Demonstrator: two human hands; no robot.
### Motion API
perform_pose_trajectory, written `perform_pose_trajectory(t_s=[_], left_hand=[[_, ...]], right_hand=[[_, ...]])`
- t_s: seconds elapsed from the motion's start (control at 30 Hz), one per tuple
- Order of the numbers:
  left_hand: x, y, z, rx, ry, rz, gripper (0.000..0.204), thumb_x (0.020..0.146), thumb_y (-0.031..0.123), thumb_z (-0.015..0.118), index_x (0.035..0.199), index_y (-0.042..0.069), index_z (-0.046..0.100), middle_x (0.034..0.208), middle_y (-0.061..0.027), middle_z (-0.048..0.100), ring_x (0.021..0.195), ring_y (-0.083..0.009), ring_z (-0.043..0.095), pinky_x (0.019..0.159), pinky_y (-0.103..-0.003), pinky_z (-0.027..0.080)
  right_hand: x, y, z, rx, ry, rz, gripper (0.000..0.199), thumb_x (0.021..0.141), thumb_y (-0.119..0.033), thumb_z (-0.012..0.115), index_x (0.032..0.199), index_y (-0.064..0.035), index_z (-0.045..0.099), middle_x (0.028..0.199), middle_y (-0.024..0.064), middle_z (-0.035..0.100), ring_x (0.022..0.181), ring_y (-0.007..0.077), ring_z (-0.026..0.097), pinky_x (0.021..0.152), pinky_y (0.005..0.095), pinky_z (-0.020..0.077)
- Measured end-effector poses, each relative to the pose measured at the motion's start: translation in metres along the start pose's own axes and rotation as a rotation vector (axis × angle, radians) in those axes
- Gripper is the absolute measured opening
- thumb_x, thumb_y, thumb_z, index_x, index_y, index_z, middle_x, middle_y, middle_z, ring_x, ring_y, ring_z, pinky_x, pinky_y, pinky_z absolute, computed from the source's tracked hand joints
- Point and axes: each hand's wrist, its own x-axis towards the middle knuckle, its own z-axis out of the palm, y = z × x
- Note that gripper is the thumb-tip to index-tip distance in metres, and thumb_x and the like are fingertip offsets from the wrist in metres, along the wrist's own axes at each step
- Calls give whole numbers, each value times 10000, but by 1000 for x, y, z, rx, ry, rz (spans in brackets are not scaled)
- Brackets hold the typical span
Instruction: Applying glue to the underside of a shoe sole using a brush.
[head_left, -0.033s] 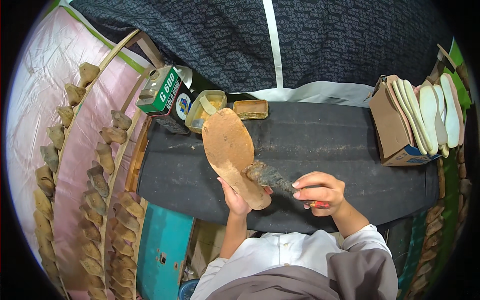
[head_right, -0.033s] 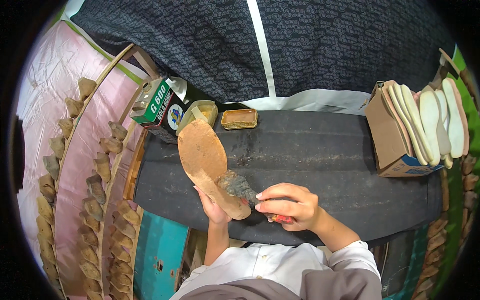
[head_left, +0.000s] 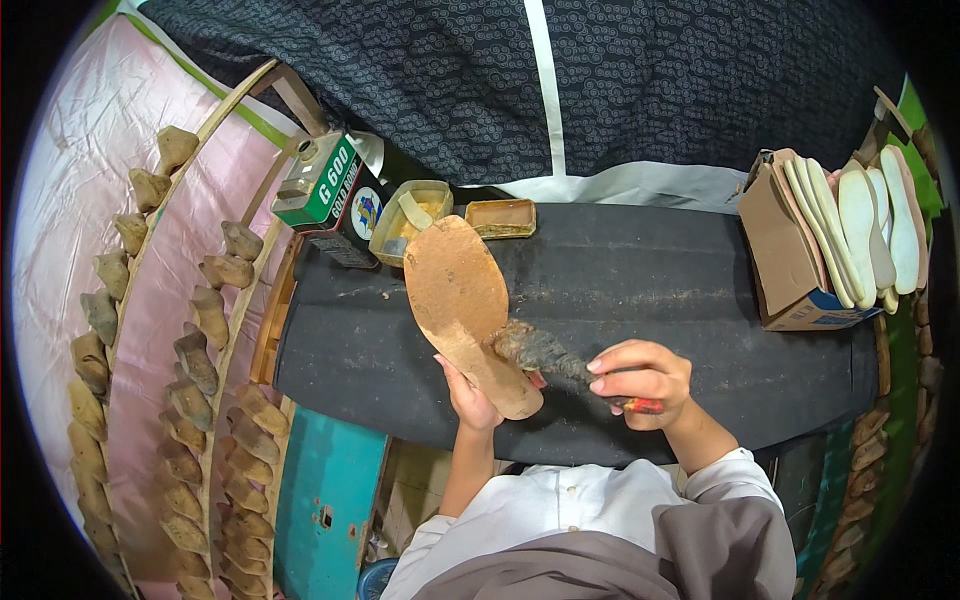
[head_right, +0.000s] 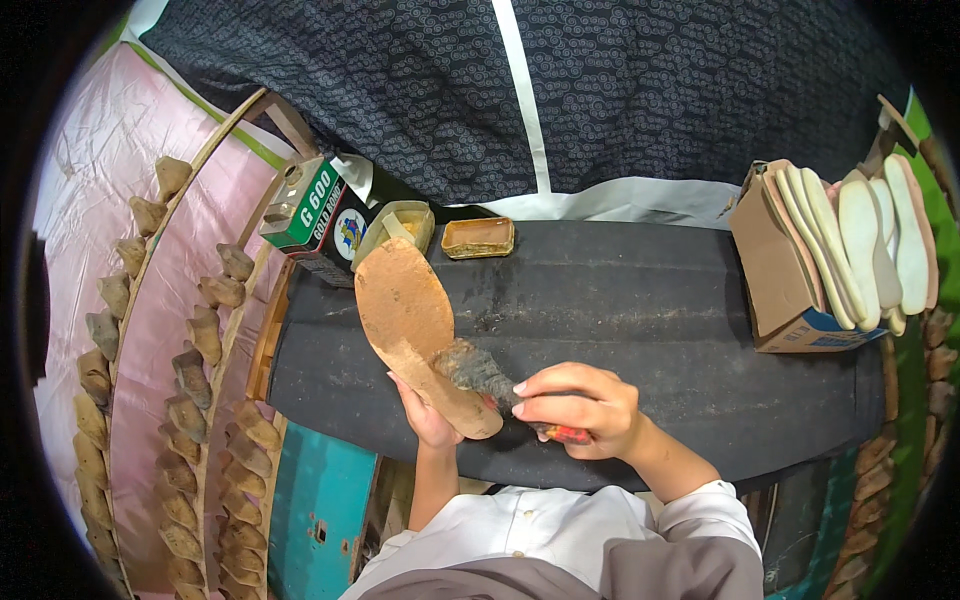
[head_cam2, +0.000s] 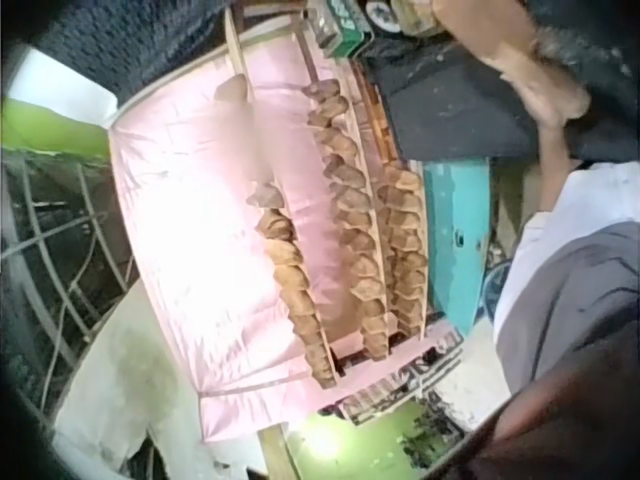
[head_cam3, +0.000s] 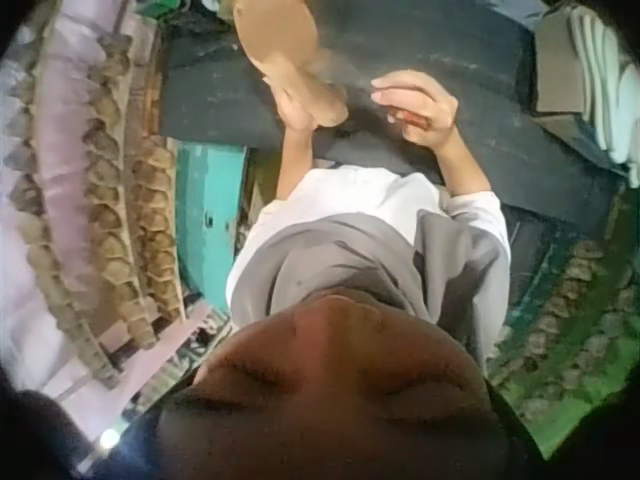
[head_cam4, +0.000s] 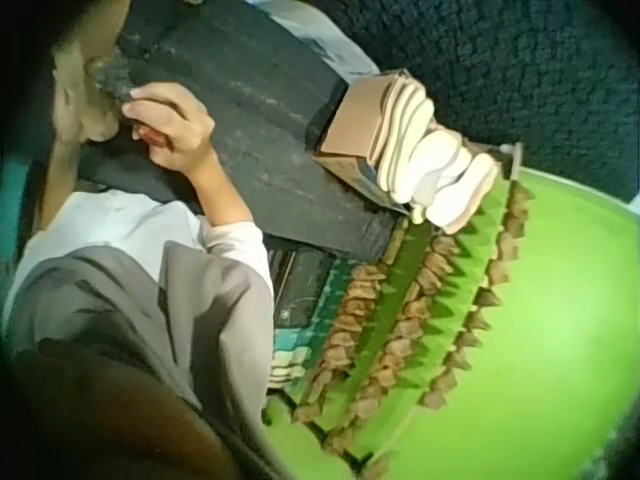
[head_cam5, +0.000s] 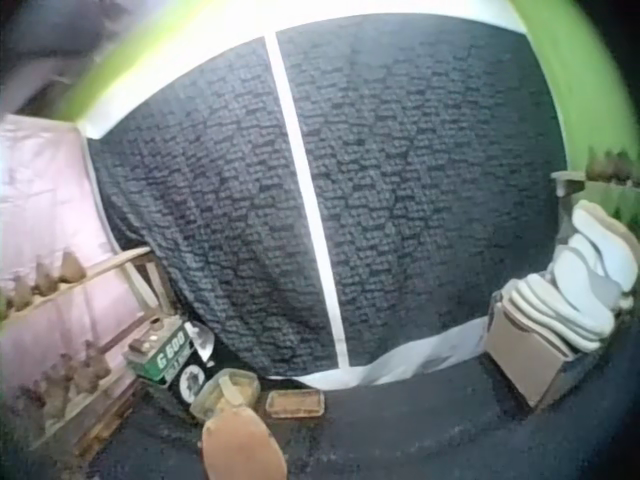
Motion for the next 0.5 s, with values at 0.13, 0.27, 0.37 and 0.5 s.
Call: perform_pose_trajectory(t_s=[0.13, 0.27, 0.37, 0.5], left_hand=[[3, -11, -12, -54, -177, 23, 809, 859, 656, 65, 1223, -6, 354, 923, -199, 559, 631, -302, 587, 577, -392, 500], [5, -15, -7, -89, -195, 3, 793, 863, 654, 67, 1190, 5, 384, 963, -198, 554, 646, -299, 582, 648, -401, 496], [2, -13, -2, 232, -151, 28, 747, 886, 619, 75, 1185, 19, 403, 1003, -179, 557, 754, -273, 585, 731, -383, 477], [4, -32, -21, 86, 151, 8, 714, 898, 609, 94, 1139, 43, 455, 957, -127, 563, 827, -229, 568, 763, -328, 455]], right_hand=[[1, 3, -2, -84, 110, -67, 145, 744, -58, 664, 880, -31, 622, 927, 154, 587, 753, 243, 625, 639, 314, 537], [8, 3, 0, -74, 89, -104, 153, 756, -64, 660, 902, -40, 620, 968, 163, 573, 778, 261, 622, 654, 322, 540], [10, 9, 9, -27, 39, -121, 159, 732, -47, 676, 887, -35, 640, 989, 161, 580, 801, 271, 627, 666, 325, 540], [10, 11, 17, -55, -20, -173, 166, 709, -51, 692, 869, -33, 653, 951, 137, 600, 790, 258, 635, 645, 310, 537]])
